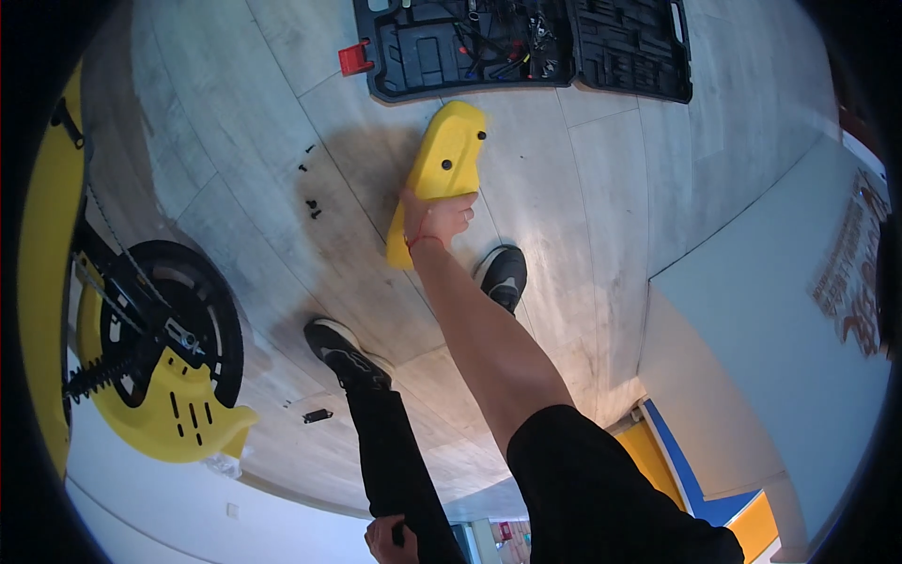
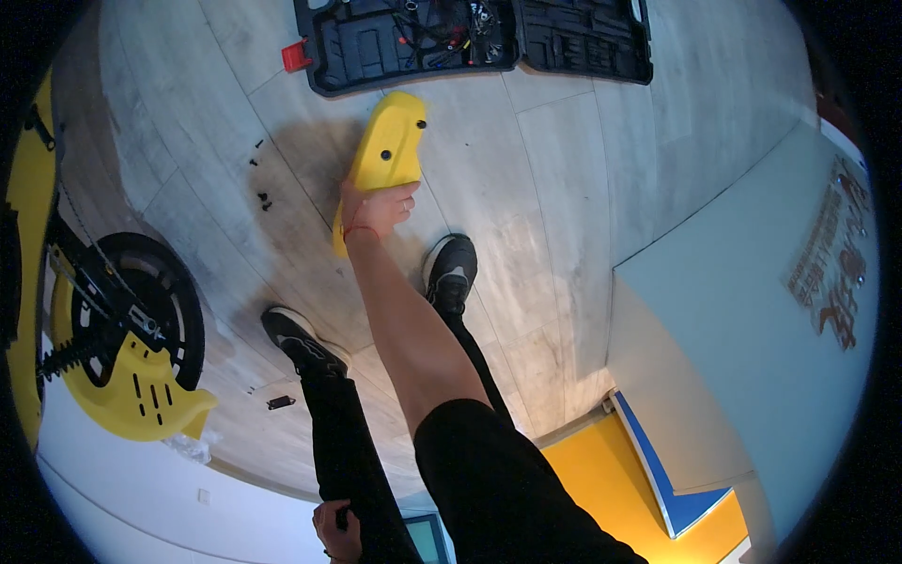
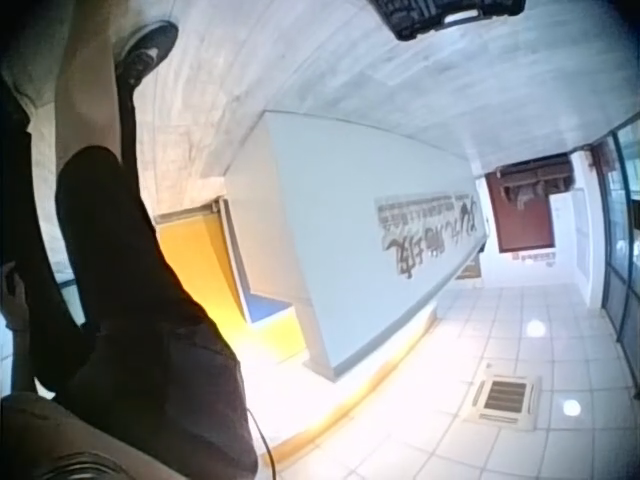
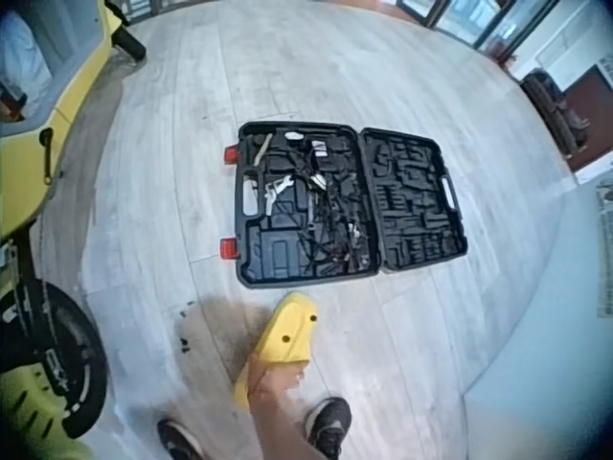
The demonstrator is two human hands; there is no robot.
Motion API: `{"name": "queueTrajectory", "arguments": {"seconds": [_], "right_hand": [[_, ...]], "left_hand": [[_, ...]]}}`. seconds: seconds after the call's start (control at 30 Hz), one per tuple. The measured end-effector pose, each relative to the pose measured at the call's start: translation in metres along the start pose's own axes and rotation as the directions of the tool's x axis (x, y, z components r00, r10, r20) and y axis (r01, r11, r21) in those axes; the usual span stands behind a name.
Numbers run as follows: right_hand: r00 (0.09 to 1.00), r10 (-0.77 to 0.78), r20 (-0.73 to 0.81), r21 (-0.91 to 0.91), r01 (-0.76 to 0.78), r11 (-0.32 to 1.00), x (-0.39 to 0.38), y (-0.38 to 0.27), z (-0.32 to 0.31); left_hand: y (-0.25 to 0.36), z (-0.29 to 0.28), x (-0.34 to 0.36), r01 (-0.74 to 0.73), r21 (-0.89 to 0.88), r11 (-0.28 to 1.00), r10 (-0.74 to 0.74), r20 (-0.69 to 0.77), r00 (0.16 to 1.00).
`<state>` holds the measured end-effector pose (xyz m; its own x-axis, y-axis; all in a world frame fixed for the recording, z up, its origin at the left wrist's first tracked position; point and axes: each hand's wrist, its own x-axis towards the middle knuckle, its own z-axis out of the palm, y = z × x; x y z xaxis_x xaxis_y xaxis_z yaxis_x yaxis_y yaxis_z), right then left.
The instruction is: Replacing and fastening plastic body panels on a yellow electric scooter using a power drill.
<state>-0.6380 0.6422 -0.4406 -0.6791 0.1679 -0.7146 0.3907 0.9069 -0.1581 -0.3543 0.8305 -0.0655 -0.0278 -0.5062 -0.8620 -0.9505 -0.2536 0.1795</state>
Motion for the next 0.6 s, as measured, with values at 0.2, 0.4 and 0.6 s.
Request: {"name": "queueTrajectory", "arguments": {"seconds": [0.2,0.4,0.6], "right_hand": [[0.954,-0.292,-0.068,-0.137,0.281,0.950,-0.032,0.039,-0.044],[0.921,-0.384,0.062,-0.167,0.389,0.906,-0.110,0.066,-0.074],[0.838,-0.526,0.146,-0.188,0.545,0.817,-0.159,0.082,-0.120]], "left_hand": [[-0.038,0.039,0.031,-0.168,-0.013,0.986,0.169,0.014,0.986],[0.024,0.027,0.239,0.041,-0.785,0.618,0.027,0.073,0.997],[0.145,-0.008,0.320,0.178,-0.955,0.237,0.426,0.267,0.865]]}}
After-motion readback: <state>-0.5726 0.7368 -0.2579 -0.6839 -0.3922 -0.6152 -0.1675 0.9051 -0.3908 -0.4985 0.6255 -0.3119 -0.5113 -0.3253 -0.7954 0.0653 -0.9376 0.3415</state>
